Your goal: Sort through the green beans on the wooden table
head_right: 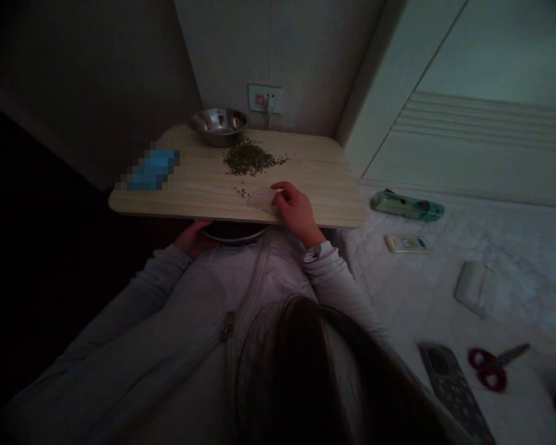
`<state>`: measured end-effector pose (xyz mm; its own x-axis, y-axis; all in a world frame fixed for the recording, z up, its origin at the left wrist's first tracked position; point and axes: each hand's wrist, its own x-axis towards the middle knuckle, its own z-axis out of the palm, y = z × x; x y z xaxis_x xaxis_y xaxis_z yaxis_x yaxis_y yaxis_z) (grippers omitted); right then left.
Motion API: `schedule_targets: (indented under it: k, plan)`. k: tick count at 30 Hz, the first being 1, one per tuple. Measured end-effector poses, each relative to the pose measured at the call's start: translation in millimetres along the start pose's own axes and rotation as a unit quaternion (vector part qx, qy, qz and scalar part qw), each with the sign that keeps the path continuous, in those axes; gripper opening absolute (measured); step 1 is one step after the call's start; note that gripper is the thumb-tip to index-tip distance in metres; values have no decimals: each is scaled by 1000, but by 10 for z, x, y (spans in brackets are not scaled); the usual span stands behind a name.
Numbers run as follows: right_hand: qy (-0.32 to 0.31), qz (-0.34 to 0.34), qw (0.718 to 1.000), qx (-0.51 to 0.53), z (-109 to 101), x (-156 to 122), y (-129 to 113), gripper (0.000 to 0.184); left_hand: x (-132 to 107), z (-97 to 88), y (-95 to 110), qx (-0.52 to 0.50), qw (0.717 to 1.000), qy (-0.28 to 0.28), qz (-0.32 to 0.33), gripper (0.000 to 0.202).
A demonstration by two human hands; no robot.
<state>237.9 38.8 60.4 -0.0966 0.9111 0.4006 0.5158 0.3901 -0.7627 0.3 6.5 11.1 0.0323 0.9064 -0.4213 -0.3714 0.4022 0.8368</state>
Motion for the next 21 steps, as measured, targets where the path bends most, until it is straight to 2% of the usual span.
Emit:
schedule_targets:
  k: [21]
  plan:
    - [-5,7,1000,-10,0,7,21,28,12,-18,-19,19,1000,-12,7,32]
